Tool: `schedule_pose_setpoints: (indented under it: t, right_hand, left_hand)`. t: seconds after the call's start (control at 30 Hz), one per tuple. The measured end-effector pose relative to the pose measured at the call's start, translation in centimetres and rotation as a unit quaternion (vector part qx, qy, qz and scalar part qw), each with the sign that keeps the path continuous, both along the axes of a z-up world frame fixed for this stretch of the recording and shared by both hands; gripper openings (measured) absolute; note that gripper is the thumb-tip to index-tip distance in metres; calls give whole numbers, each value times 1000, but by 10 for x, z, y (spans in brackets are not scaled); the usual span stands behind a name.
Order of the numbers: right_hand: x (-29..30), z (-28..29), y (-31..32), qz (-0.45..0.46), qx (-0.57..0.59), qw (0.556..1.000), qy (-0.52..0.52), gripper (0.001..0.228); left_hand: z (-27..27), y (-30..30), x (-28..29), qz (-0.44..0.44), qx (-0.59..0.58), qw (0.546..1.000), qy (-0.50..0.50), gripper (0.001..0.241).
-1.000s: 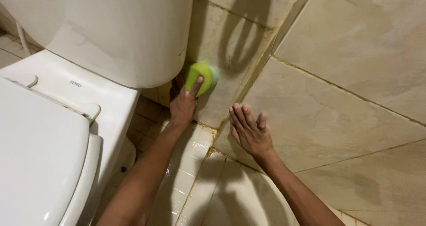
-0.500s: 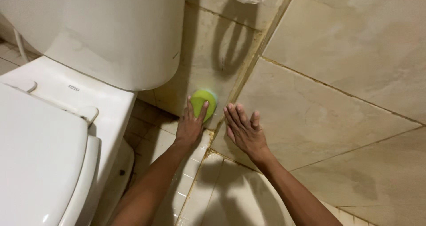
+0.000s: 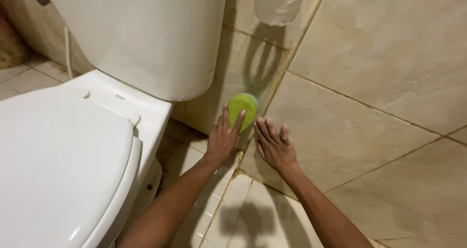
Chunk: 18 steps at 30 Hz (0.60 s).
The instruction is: The person scrubs the floor tiles and the base of the toilet using a pink brush and a spray bottle. They then switch to a green sponge to scrub the wall tiles adjacent to the toilet. Finally, they spray the toilet tank with the cleaning solution.
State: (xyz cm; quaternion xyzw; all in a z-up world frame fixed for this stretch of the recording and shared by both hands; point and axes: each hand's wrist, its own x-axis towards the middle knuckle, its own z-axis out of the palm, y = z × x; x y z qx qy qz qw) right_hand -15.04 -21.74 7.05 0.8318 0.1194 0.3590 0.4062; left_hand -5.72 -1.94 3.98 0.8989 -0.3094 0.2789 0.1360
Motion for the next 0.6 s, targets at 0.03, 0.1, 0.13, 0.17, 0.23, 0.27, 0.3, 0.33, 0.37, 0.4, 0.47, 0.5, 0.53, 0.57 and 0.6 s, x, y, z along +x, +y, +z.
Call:
schedule_pose_setpoints:
  t: [0.03,0.1,0.13,0.17,0.23,0.27,0.3,0.33,0.37,0.4,0.47,0.5,0.53,0.57,0.6]
  right_hand:
    - [-1,2,-1,2,1,1000,3,69]
    - [-3,4,-1,6,3,1000,8,69]
    - [-4,5,-1,4,6,1000,13,70]
    - [-4,6,0,3,8,1000,19,70]
    - [-7,6,1,0,12,1000,27,71]
    - [-8,8,0,0,13,1000,26,70]
    - [-8,10,0,0,15,1000,25,70]
    - [-10,11,0,1,14,1000,27,71]
    - [-11,12,1,1,13,1000,28,71]
    - [-11,13,1,1,14,999,31,72]
    - [-10,15,1,1,12,999,39,71]
    - [-8,16,0,0,12,999,43,71]
    - [-9,15,1,-2,11,999,40,72]
    - [-10,14,1,-4,10,999,38,73]
    - [-9,14,1,-5,8,999,36,74]
  left_hand:
    - [13,-3,-1,-16,-29,999,-10,113]
    - [43,-10,-2,-21,-98,993,-69,115]
    - [58,-15,-1,-25,-132,986,-97,116]
    - [74,-20,0,-8,-140,985,-98,115]
    - [103,-30,3,27,-158,983,-96,114]
    - [117,-35,4,31,-172,981,-86,113]
    - [130,-38,5,35,-187,979,-76,113]
    - [140,-41,6,40,-202,976,-66,112]
    - [148,-44,6,40,-214,974,-62,110]
    - [154,-47,6,39,-224,972,-57,109]
    - [161,-52,10,37,-232,971,-37,105]
    - [161,-53,11,35,-229,973,-21,103]
    - [158,-55,12,33,-223,974,-3,102]
    - [153,-55,13,35,-209,977,7,102]
    - [147,-54,14,39,-196,980,16,101]
